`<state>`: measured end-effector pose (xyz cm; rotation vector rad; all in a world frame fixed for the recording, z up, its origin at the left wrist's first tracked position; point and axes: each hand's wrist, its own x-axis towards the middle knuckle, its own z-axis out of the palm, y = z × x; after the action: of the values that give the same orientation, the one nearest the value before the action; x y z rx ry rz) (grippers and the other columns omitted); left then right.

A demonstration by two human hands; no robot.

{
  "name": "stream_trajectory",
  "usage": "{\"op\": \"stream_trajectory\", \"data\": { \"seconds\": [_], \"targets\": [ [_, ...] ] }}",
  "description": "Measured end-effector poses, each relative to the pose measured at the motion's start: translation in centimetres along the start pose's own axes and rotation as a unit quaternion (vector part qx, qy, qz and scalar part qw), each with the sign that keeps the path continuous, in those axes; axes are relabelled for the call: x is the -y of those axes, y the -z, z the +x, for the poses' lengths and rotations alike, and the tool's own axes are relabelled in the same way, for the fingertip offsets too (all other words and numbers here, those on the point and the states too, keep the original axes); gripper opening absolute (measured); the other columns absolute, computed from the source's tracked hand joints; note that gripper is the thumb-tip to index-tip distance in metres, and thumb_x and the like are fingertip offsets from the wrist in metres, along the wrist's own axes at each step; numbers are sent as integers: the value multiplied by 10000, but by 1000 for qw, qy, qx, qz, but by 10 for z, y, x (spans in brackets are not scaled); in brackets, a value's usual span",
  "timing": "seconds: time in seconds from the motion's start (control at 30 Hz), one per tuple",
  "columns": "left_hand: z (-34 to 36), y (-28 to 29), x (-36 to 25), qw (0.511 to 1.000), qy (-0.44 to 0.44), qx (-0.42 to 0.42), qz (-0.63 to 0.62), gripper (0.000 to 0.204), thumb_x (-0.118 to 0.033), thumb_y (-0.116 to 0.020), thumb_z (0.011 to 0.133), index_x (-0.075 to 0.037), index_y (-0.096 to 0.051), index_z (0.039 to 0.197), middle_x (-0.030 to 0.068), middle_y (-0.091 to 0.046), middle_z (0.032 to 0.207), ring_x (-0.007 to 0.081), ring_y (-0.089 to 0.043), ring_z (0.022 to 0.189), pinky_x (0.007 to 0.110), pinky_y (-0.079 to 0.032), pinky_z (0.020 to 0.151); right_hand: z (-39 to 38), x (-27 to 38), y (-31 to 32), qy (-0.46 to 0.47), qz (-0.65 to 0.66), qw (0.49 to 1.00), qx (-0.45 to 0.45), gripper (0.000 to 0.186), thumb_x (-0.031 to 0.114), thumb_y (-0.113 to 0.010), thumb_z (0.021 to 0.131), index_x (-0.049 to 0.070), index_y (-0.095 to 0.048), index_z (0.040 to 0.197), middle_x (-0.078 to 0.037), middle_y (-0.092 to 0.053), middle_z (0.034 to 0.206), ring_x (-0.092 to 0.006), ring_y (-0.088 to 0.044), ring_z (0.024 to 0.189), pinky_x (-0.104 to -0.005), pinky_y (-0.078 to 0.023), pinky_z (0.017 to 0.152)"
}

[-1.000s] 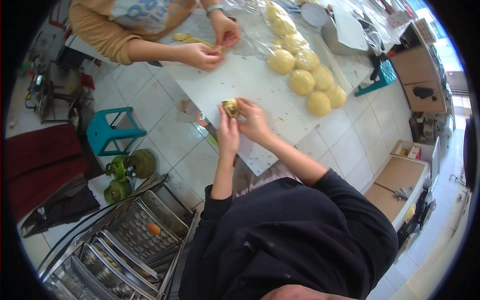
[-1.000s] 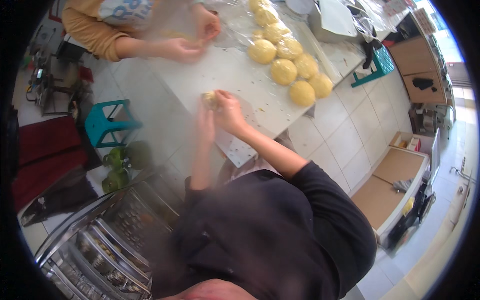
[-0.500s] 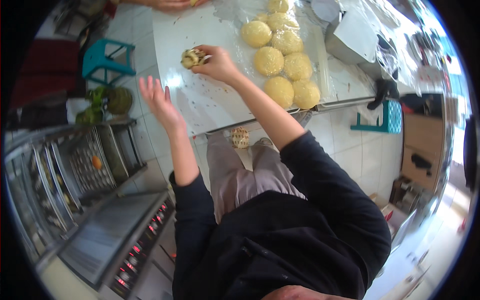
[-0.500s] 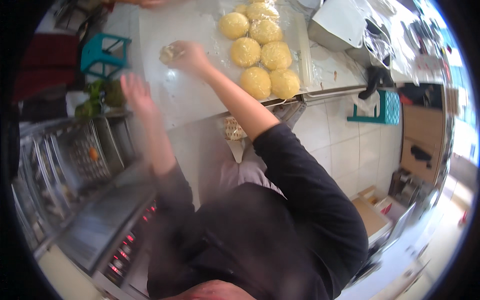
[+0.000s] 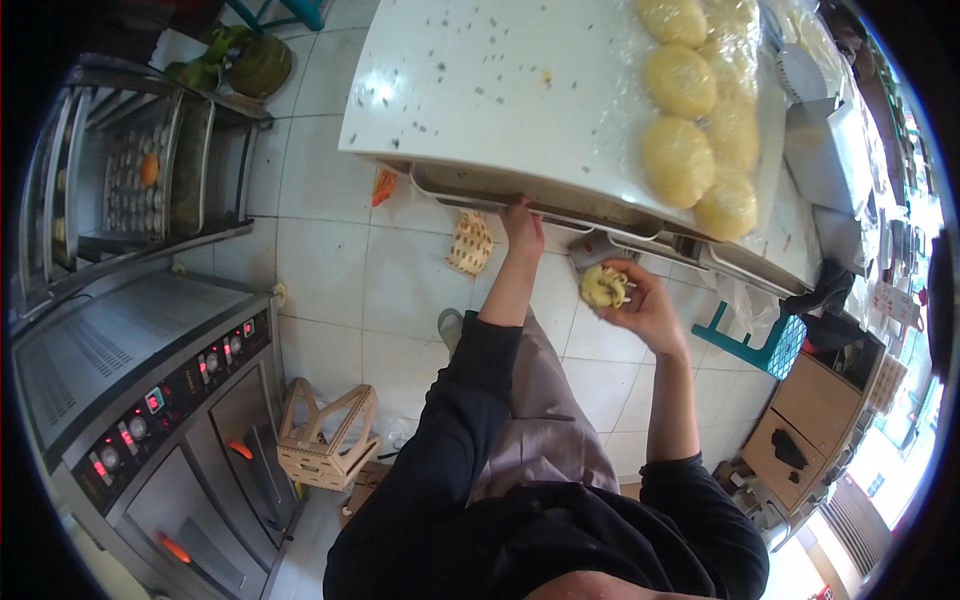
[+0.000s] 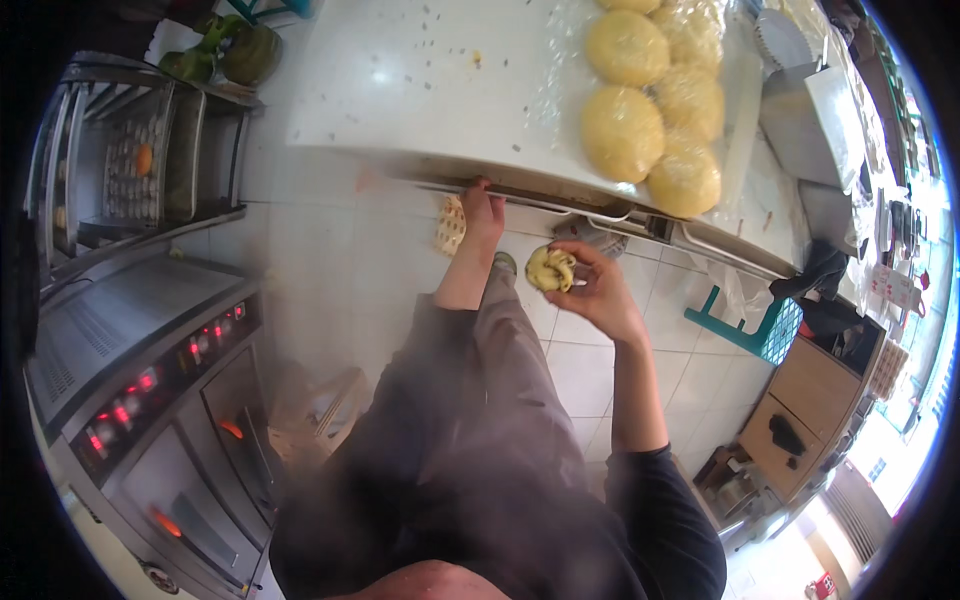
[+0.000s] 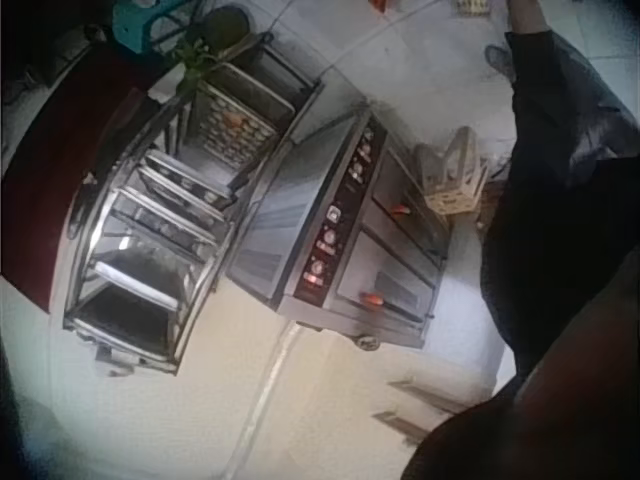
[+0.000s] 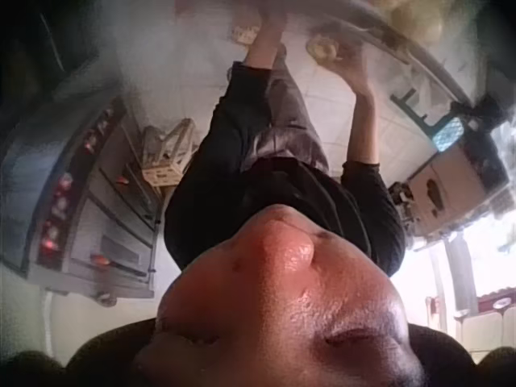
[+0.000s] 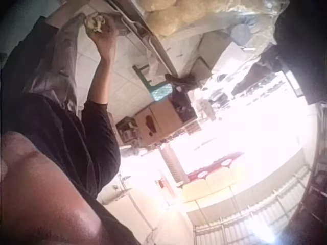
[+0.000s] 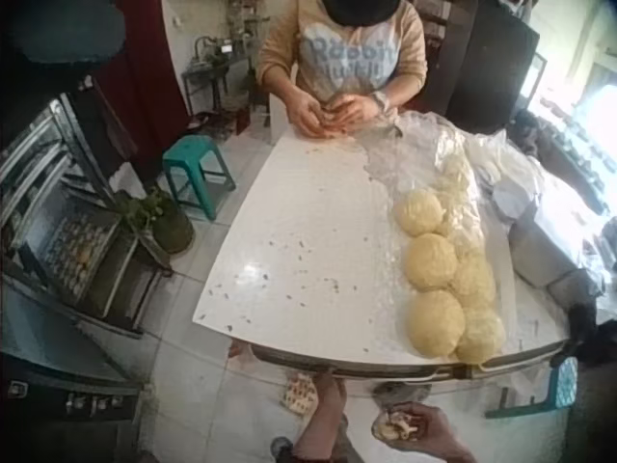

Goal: The person flattens balls of dough using a rolling pin, adds a chocolate-like filling by hand, rolls the dough into shapes, and places them onto a tray.

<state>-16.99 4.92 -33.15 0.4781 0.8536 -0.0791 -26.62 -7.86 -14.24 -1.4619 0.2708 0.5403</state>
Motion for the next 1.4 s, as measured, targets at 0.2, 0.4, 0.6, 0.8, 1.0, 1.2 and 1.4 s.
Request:
{"op": "stream_trajectory", "data": {
  "seconds": [0.2, 0.4, 0.6, 0.8, 1.0, 1.2, 1.4],
  "targets": [
    [-59, 62, 23, 997, 56, -59, -15, 395, -50, -510, 641, -136, -371, 1001, 9, -466, 979, 110, -478, 835, 249, -411, 628, 2, -31, 18, 9, -9, 992, -129, 521, -57, -650, 658, -9, -431, 1128, -77, -512, 1034, -147, -529, 930, -247, -476, 762],
    [-165, 159, 8, 993, 45, -112, -5, 195, -50, -498, 629, -65, -527, 821, -2, -531, 840, 124, -532, 799, 247, -456, 692, -5, -59, 23, 70, -28, 981, -179, 526, -52, -647, 666, -30, -423, 1141, -88, -517, 1051, -156, -517, 964, -264, -451, 813],
    [-203, 225, -4, 987, 50, -152, -14, 237, -7, -441, 623, -58, -522, 840, -2, -523, 847, 128, -528, 811, 271, -462, 712, -35, -78, -9, 73, 17, 973, -219, 531, -43, -645, 669, -24, -419, 1149, -84, -519, 1050, -162, -511, 986, -278, -420, 855],
    [-156, 176, 6, 997, 52, -61, -23, 169, -1, -447, 619, -49, -490, 776, 9, -499, 781, 123, -505, 758, 255, -440, 714, -68, -85, -8, 100, 61, 962, -248, 530, -22, -649, 671, -18, -421, 1149, -75, -527, 1049, -152, -513, 985, -270, -403, 865],
    [-83, 90, 15, 999, 45, -19, 6, 113, -7, -449, 605, -44, -468, 710, 37, -505, 786, 147, -504, 753, 267, -441, 694, -82, -93, 20, 111, 97, 944, -295, 509, -27, -662, 661, -16, -445, 1121, -77, -524, 1027, -172, -531, 938, -283, -453, 804],
    [-26, 47, 32, 998, 48, 47, 7, 311, -16, -421, 589, -19, -489, 892, 73, -526, 920, 217, -509, 891, 354, -446, 807, -123, -125, 81, 91, 106, 928, -347, 537, -25, -662, 653, -32, -421, 1132, -108, -526, 1032, -186, -536, 947, -289, -460, 794],
    [8, 30, 4, 983, -23, 178, -44, 370, -87, -445, 652, -19, -469, 1015, 106, -510, 1031, 252, -479, 995, 408, -388, 898, -146, -165, 150, 61, 152, 935, -315, 529, -43, -648, 663, -39, -412, 1136, -110, -526, 1036, -186, -542, 939, -285, -461, 791]
  ]
}}
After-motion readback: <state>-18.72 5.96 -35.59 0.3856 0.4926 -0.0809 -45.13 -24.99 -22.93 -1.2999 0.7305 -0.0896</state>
